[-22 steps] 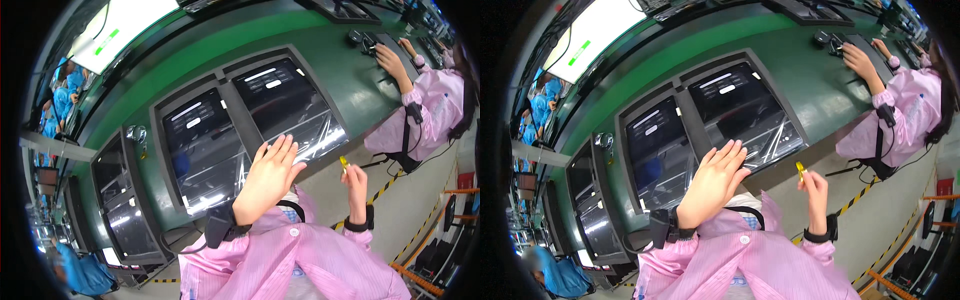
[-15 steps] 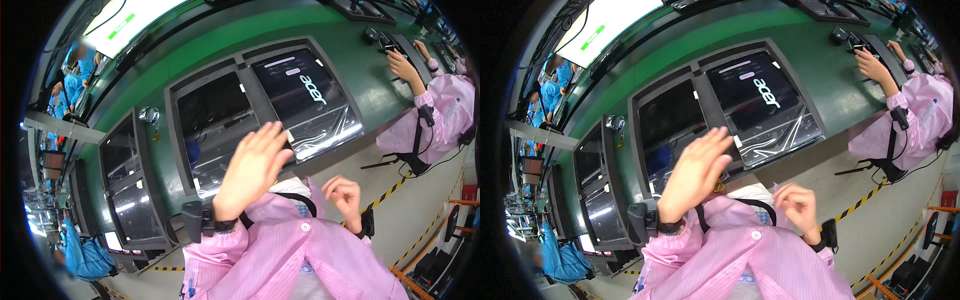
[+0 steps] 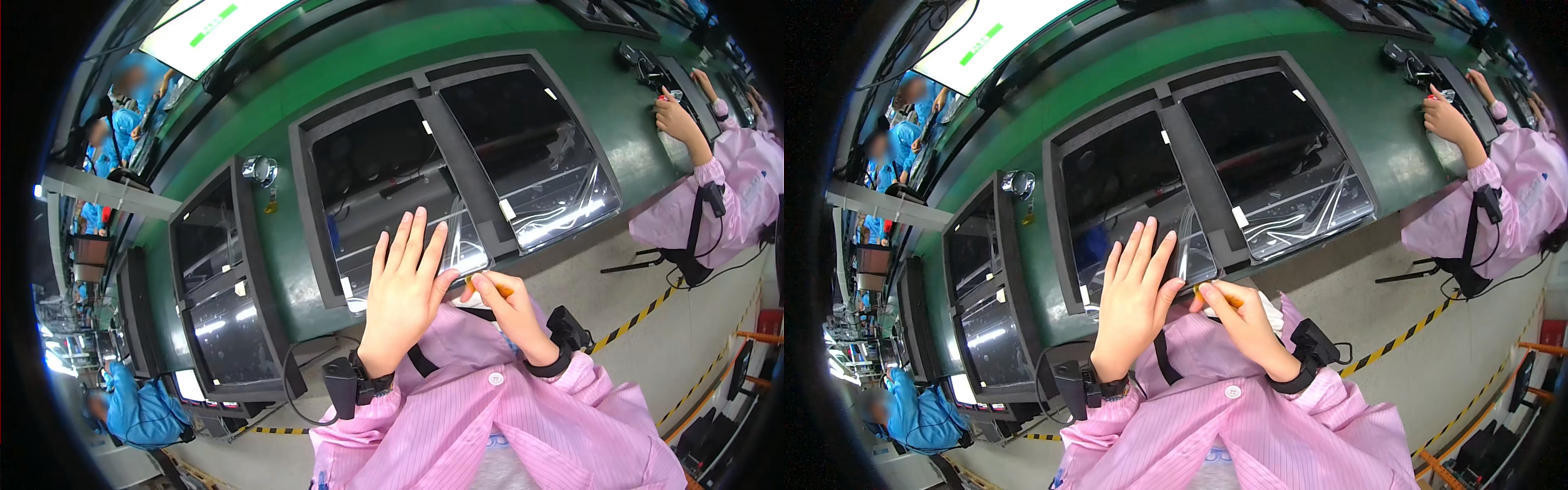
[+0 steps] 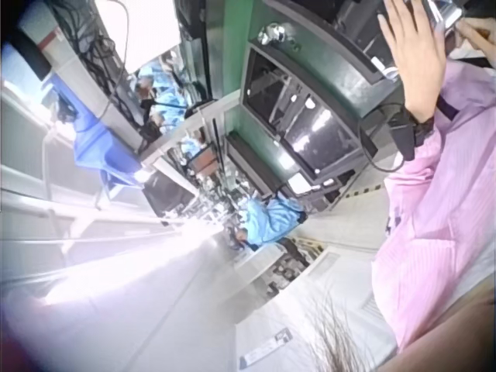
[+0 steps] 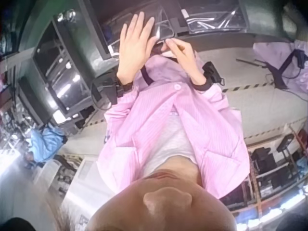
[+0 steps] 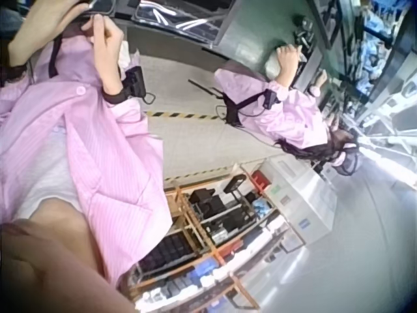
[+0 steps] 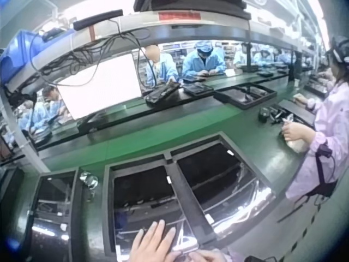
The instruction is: Testing and inspecting electronic tablets at an assembly line station in a factory.
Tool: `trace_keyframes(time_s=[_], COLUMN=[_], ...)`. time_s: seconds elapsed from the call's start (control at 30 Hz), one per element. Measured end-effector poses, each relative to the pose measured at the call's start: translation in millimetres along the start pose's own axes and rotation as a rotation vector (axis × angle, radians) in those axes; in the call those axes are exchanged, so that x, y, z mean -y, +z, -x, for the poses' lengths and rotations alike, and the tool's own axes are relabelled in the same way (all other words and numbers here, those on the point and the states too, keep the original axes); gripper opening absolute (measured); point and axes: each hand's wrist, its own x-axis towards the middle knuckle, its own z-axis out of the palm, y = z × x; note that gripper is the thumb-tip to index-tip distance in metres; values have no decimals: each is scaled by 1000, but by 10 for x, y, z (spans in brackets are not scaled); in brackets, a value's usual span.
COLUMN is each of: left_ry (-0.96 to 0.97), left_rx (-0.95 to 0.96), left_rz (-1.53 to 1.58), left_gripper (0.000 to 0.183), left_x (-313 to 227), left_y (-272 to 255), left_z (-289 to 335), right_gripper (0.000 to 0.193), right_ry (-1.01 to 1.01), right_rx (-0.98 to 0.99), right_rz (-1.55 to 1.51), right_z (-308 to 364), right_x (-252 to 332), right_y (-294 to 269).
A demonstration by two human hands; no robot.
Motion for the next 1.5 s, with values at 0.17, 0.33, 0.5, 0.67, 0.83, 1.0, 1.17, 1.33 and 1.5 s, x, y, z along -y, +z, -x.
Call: trace_keyframes(time_s=[0.17,0.33,0.5,0.67,0.83,1.0,1.17,1.33,1.5], left_ry=[13,48,58,82,126,111,81,49,74], left_rx=[8,42,-6,-109,-157,-245,-269,-256,-200], left_rz=[-5,-53,-40,62,5,-44,-40,-51,-101], left_gripper=[53,63,60,55,53,50,51,49,36], left_x=[5,-21,127,469,930,1383,1895,2407,2650], left_y=[-2,-19,16,12,47,29,99,91,221], left_z=[-35,-24,-165,-576,-1074,-1774,-2447,-2898,-3158], right_gripper=[28,21,18,19,23,28,32,34,35], right_ry=[-11,-705,-791,-775,-734,-774,-730,-754,-676], right_rx=[43,-367,-531,-454,-359,-348,-341,-279,-199], right_rz=[217,678,851,972,1103,1142,1153,1140,1089], right_z=[362,264,-533,-1018,-1763,-2728,-3653,-4505,-5076], right_x=[-165,107,490,556,665,926,1167,1195,1019], right_y=[-106,-689,-898,-886,-818,-870,-878,-805,-978])
